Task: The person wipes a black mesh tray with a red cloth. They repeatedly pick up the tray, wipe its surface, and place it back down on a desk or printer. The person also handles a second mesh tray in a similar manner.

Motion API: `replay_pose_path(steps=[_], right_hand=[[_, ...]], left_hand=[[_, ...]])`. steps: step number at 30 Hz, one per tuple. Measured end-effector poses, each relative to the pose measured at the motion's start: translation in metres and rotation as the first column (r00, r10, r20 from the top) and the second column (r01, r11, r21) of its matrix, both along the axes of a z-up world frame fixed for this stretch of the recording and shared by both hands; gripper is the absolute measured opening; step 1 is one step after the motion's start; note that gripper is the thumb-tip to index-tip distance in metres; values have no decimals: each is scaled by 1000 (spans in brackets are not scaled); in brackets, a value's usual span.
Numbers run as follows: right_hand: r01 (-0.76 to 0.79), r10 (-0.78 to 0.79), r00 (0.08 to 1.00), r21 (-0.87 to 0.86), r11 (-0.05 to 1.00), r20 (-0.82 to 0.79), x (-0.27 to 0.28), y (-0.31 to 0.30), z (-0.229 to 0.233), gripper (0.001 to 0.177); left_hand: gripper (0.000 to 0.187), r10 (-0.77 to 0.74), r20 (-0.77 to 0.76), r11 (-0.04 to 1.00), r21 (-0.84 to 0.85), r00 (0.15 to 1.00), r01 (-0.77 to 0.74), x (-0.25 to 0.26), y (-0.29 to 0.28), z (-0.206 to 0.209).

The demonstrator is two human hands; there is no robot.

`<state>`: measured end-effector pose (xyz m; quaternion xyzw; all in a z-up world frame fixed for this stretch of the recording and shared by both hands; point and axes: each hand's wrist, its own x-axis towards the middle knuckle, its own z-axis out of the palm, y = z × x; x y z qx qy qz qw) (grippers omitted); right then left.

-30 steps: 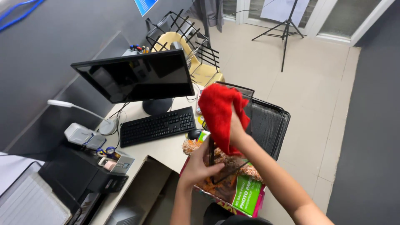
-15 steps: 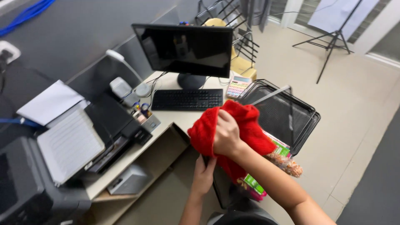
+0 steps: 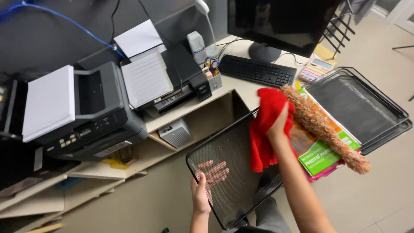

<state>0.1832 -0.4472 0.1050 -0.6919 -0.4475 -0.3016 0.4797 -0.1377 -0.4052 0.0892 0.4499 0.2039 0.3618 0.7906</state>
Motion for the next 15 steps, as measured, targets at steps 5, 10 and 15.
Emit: replay_pose_path(steps=[5, 10, 15], right_hand=[[-433, 493, 867, -603, 670, -74, -139, 1, -30, 40], [-664, 700, 701, -484, 571, -136, -233, -48, -12, 53], [-727, 657, 595, -658, 196, -462, -215, -34, -46, 62]], left_hand=[[60, 139, -69, 987, -70, 988, -143, -25, 16, -39], [69, 266, -211, 951, 216, 940, -221, -44, 50, -39], [65, 160, -12, 968, -195, 987, -160, -40, 46, -13]])
